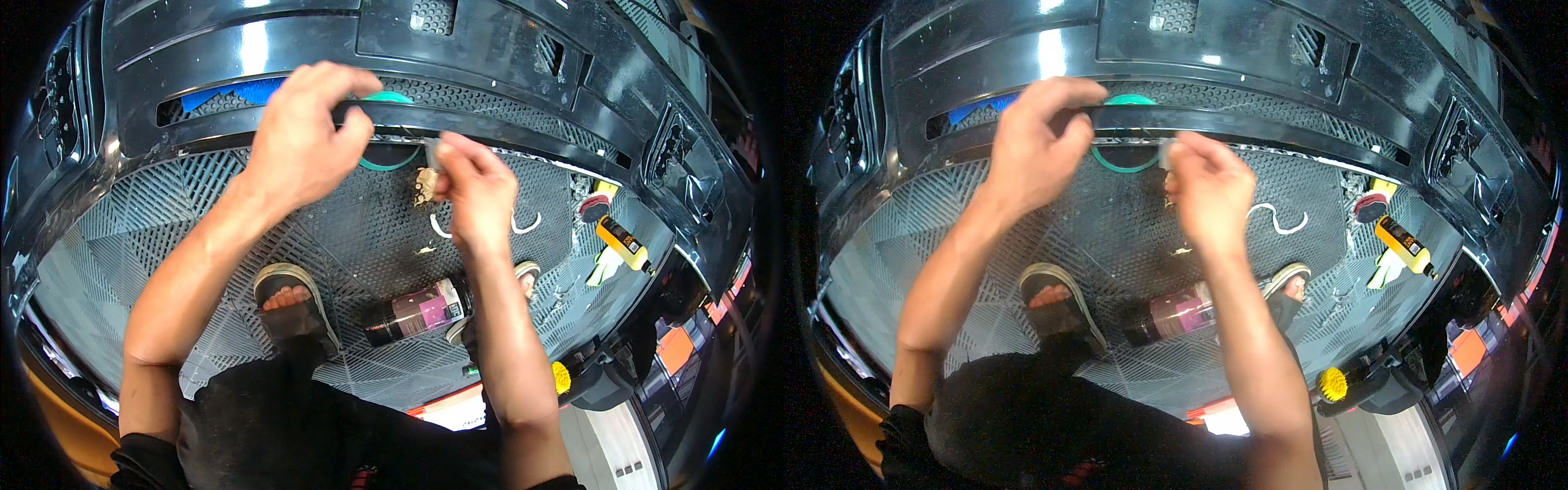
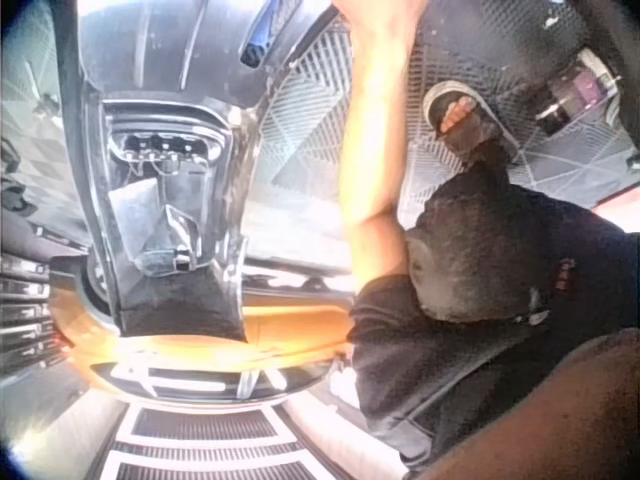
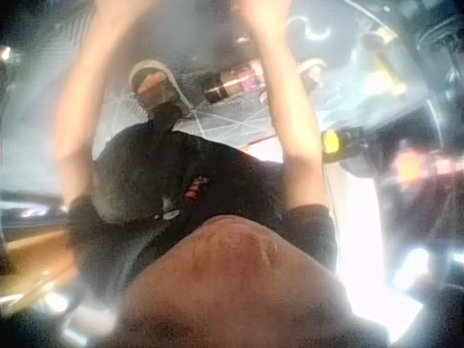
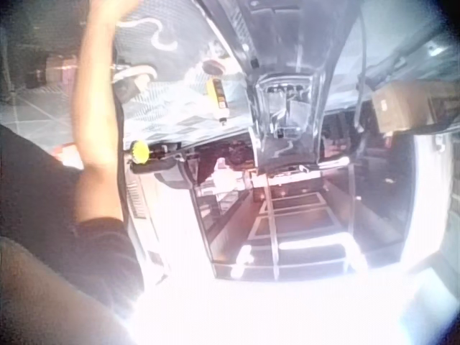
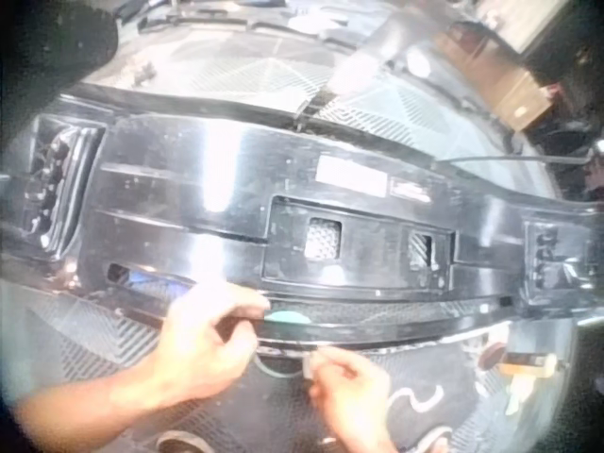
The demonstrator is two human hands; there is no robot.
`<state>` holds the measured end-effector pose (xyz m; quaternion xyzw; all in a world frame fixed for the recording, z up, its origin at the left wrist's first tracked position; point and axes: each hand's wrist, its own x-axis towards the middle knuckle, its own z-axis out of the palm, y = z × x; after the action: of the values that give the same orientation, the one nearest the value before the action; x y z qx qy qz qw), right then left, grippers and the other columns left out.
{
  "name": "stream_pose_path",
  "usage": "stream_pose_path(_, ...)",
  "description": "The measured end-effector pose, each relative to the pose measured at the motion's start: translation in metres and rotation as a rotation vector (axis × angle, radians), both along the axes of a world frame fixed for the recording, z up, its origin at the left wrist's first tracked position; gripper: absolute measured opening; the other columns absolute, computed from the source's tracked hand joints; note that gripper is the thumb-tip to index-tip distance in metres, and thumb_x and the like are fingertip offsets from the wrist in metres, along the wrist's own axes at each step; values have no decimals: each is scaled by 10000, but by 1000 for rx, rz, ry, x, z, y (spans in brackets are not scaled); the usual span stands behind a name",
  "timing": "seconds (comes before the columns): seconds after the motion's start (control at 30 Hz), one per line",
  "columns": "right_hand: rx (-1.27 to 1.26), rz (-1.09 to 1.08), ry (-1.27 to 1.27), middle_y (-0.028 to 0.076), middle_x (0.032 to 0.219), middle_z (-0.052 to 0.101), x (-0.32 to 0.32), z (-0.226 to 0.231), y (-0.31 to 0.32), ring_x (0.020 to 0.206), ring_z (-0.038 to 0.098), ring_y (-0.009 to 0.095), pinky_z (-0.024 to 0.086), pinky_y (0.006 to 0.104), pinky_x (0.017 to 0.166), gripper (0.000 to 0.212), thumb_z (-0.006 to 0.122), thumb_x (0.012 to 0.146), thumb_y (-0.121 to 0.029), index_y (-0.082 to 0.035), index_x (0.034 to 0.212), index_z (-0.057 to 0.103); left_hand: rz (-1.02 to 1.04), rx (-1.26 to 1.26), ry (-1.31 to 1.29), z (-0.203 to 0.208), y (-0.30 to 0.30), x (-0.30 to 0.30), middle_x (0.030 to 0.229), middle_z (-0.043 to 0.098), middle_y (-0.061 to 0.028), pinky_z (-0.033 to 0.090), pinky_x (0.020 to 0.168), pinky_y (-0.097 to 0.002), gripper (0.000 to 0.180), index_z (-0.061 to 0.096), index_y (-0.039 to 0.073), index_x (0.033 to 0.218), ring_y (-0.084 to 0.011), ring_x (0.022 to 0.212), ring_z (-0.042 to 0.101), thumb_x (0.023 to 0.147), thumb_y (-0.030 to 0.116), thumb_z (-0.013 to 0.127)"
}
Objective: The person applies a white adhesive strip along the edge of a black car bumper, pressing it down by hand. They smooth the strip along the contour and continue applying it across the bumper surface.
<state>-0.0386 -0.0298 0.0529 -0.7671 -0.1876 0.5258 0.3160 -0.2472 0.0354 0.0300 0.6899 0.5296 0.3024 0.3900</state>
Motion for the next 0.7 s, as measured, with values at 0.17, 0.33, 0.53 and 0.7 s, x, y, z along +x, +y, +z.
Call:
stream_pose_path(0.17, 125, -147, -40, 53, 952, 745, 68, 10, -25, 694, 646, 90, 564, 252, 640, 376, 741, 1032, -107, 52, 1368, 681, -261, 164, 233, 0, -17, 14, 1236, 670, -142, 512, 1021, -474, 368, 719, 18, 1210, -364, 1169, 606, 844, 53, 744)
stream_pose_path(0.33, 190, -171, 12, 61, 965, 744, 98, 10, -40, 735, 669, 104, 586, 262, 675, 381, 740, 1039, -94, 61, 1379, 665, -322, 252, 331, -4, -23, 42, 1322, 640, -139, 482, 1037, -483, 478, 687, 26, 1309, -354, 1235, 577, 854, 128, 794)
stream_pose_path(0.53, 162, -159, 42, 44, 986, 757, 98, 6, -52, 781, 684, 103, 594, 276, 720, 362, 743, 1037, -90, 44, 1366, 678, -433, 214, 417, -10, -27, 50, 1296, 646, -135, 479, 1022, -467, 441, 700, 43, 1300, -335, 1210, 596, 883, 150, 792)
stream_pose_path(0.7, 78, -54, 30, 29, 1006, 771, 108, 5, -65, 784, 671, 88, 568, 262, 732, 261, 736, 1045, -108, 8, 1279, 735, -410, 246, 288, -17, -16, 30, 1036, 694, -107, 546, 909, -439, 176, 771, 50, 1072, -304, 1018, 653, 907, 96, 730)
